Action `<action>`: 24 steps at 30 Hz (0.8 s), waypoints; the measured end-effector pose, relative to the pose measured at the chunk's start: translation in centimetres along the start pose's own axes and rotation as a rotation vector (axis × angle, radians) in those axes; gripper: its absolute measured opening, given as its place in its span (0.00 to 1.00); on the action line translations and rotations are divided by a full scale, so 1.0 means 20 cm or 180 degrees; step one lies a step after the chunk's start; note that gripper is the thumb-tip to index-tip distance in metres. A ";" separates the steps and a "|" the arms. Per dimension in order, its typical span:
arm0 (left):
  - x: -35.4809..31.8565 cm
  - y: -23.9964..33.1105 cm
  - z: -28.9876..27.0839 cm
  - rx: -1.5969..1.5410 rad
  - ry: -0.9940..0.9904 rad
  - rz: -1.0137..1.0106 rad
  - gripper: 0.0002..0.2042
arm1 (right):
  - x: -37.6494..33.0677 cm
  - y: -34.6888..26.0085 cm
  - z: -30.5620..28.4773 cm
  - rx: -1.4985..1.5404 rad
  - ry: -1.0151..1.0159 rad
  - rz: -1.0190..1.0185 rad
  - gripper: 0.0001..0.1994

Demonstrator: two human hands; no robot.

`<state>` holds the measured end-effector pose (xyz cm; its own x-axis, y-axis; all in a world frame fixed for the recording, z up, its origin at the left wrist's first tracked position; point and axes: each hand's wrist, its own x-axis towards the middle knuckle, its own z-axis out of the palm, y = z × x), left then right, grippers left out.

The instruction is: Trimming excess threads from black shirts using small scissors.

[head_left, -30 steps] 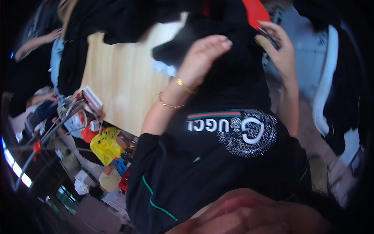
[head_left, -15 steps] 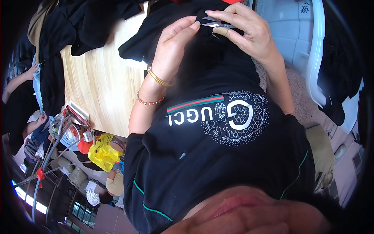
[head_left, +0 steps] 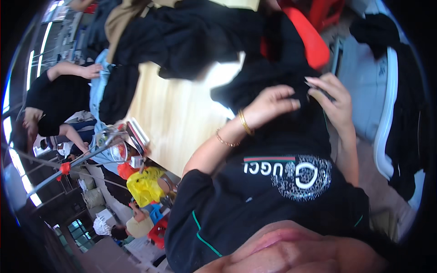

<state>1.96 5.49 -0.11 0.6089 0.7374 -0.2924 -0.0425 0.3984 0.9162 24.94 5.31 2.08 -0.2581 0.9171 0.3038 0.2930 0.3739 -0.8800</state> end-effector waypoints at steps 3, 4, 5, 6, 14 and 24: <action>-0.02 0.08 -0.04 0.0259 -0.0241 0.0003 0.08 | -0.02 0.00 -0.03 0.0326 0.0585 0.0326 0.18; -0.06 0.16 -0.06 0.0456 -0.0113 0.0196 0.09 | -0.03 0.01 -0.05 0.0412 0.0690 0.0253 0.18; -0.08 0.27 -0.09 0.0429 0.0120 0.0407 0.10 | -0.05 0.03 -0.07 0.0503 0.0834 0.0292 0.17; -0.12 0.47 -0.14 0.1357 0.0591 0.0438 0.10 | -0.06 0.04 -0.09 0.0586 0.0954 0.0345 0.17; -0.94 1.44 -1.22 -0.0657 0.2658 0.3127 0.03 | -0.10 0.10 -0.06 0.0672 0.1109 0.0452 0.17; -0.87 0.56 -1.58 0.1151 0.3701 0.1973 0.38 | -0.08 0.16 -0.01 0.0659 0.0822 0.0552 0.17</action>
<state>-34.05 14.40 6.66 -0.4530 0.8417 0.2937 0.2545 -0.1936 0.9475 26.47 5.03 -1.17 0.0276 0.9789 0.2025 0.1126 0.1982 -0.9737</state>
